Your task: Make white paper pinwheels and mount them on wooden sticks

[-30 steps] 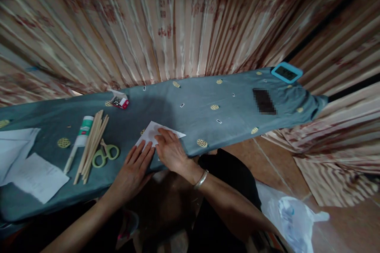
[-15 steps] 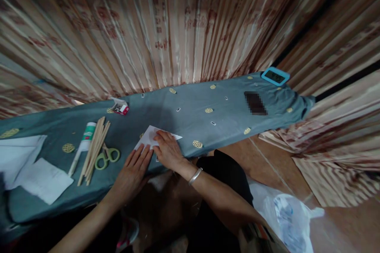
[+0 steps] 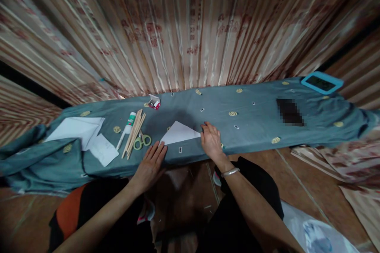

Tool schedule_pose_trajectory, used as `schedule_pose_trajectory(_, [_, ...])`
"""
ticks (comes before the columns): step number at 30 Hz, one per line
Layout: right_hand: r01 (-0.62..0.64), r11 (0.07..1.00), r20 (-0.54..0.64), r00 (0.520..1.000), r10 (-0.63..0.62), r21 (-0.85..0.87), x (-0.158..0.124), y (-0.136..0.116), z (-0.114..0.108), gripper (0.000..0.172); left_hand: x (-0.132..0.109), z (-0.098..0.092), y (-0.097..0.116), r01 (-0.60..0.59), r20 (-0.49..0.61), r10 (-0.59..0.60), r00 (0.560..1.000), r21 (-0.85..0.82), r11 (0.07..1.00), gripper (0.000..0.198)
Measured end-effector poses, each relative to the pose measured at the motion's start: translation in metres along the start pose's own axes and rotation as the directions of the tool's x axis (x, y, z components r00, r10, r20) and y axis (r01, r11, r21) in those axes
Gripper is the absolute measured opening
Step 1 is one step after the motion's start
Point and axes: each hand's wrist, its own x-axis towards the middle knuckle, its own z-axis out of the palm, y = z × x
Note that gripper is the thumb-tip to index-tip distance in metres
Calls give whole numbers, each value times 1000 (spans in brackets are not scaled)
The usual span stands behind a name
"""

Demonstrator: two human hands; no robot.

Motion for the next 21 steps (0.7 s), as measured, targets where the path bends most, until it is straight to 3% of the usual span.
schedule_pose_trajectory(9, [38, 999, -39, 998, -39, -24, -3, 9, 4, 39, 0, 3, 1, 21, 7, -21, 1000, -10, 1000, 73])
schedule_pose_trajectory(16, [36, 998, -82, 996, -31, 60, 4, 19, 3, 41, 0, 2, 1, 18, -21, -18, 1000, -27, 999, 71])
schedule_pose_trajectory(21, [5, 999, -68, 998, -2, 49, 11, 4, 8, 38, 0, 4, 1, 19, -18, -19, 1000, -50, 999, 70])
